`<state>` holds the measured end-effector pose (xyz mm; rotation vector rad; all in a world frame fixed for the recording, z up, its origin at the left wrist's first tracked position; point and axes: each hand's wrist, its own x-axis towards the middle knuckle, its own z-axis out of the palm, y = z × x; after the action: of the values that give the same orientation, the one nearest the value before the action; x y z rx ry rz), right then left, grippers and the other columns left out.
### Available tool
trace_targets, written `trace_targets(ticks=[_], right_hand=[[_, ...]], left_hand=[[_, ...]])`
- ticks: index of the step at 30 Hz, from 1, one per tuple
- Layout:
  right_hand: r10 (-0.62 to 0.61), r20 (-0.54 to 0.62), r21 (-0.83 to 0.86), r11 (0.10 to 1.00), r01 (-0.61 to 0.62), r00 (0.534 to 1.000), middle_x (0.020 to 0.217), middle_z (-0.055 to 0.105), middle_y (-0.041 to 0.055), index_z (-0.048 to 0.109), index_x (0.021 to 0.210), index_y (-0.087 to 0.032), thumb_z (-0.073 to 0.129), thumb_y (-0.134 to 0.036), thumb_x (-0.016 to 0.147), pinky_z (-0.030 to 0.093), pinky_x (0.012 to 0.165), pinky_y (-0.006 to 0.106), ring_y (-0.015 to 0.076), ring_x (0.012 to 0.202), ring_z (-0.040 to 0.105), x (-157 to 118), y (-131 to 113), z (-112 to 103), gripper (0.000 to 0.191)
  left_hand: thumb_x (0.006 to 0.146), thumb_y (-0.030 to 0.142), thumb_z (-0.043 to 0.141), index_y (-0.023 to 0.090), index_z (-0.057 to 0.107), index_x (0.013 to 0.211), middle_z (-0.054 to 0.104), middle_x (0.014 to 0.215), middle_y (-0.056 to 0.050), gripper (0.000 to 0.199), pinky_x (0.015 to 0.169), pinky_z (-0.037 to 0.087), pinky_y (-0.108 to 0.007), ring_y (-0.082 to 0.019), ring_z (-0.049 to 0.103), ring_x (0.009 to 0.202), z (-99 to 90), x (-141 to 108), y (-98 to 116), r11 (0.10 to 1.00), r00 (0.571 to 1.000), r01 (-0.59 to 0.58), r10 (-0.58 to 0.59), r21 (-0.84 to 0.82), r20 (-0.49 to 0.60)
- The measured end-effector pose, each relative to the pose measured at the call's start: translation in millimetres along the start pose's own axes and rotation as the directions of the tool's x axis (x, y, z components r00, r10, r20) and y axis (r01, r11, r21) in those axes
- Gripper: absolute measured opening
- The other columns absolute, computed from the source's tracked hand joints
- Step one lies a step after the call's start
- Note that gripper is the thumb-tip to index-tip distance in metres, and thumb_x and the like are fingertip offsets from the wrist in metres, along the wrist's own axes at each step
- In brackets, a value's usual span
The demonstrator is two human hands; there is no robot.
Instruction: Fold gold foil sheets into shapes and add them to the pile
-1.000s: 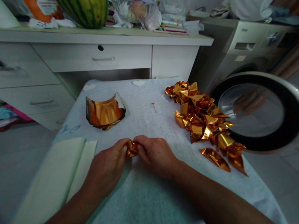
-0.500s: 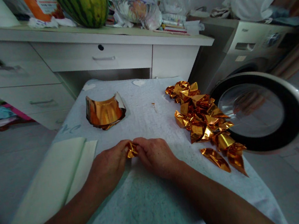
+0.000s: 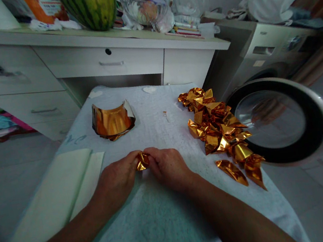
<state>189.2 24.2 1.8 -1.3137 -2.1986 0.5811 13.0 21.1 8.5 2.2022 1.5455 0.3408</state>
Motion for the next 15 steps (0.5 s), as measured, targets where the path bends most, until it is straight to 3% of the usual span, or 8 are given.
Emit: trace_targets(ticks=[10,15], right_hand=[[0.014,-0.005,0.045,0.999,-0.014,1.0,0.08,0.071,0.0012,0.066,0.105,-0.02,0.046,-0.019,0.091,0.043,0.064,0.024,0.0134,0.066,0.064,-0.3,-2.2,0.4,0.025],[0.04,-0.08,0.094,0.995,-0.032,0.996,0.06,0.062,-0.0031,0.064,0.11,-0.016,0.048,-0.021,0.088,0.037,0.055,0.023,0.0113,0.05,0.052,-0.1,1.1,-1.9,0.028]], left_hand=[[0.098,0.022,0.032,0.019,0.058,0.111,0.073,0.095,-0.008,0.03,0.075,0.049,-0.035,-0.025,0.07,0.088,1.7,1.0,-1.8,1.0,1.0,-0.015,0.015,-0.019,0.012],[0.098,0.024,0.032,0.022,0.058,0.113,0.073,0.092,-0.005,0.031,0.075,0.049,-0.031,-0.021,0.069,0.085,0.7,0.1,-2.5,0.994,0.999,-0.009,0.005,-0.106,-0.043]])
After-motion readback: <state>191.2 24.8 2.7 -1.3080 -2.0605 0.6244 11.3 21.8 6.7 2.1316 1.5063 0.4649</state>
